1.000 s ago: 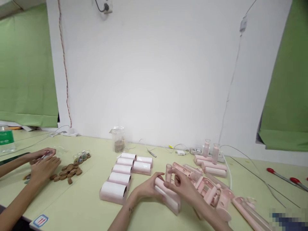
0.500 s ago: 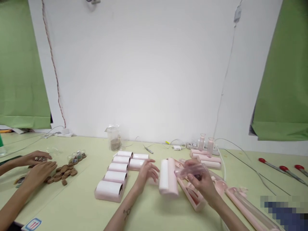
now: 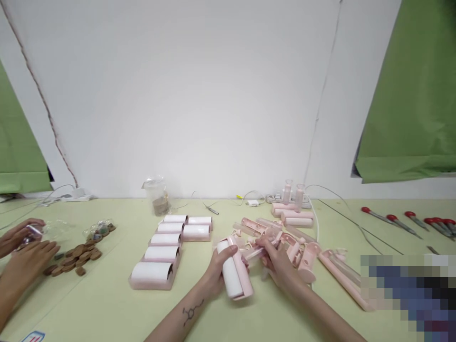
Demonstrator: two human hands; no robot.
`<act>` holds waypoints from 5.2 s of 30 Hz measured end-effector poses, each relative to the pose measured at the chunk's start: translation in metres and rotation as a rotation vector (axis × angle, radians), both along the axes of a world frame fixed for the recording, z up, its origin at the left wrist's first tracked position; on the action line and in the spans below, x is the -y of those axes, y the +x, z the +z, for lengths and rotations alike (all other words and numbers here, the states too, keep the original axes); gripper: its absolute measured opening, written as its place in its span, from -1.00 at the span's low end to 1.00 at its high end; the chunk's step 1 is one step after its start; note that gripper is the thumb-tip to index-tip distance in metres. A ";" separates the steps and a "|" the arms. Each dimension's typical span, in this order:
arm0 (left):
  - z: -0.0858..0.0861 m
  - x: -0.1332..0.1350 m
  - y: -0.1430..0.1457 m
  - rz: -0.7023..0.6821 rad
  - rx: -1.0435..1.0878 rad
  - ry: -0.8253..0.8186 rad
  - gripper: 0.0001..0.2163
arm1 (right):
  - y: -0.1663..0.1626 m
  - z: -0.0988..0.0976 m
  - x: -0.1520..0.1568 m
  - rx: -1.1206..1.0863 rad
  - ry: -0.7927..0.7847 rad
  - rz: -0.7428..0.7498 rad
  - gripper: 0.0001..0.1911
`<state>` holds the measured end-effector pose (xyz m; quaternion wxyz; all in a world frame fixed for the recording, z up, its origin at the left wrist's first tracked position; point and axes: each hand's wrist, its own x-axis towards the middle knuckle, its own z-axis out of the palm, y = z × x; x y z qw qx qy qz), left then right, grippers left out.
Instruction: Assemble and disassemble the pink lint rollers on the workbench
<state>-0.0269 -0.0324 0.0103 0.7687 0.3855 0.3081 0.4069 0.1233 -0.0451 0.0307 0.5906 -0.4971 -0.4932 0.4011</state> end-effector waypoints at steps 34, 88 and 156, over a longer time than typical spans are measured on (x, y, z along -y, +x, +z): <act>0.004 -0.007 -0.006 0.497 -0.836 0.850 -0.79 | 0.007 0.015 0.016 0.870 0.191 0.176 -0.65; 0.017 -0.021 -0.020 0.554 -0.519 0.656 -0.70 | 0.039 0.015 -0.078 0.946 -0.038 -0.182 -0.68; 0.021 -0.052 -0.027 0.602 -0.747 1.162 -0.61 | 0.013 0.025 -0.013 0.636 0.456 0.025 -0.64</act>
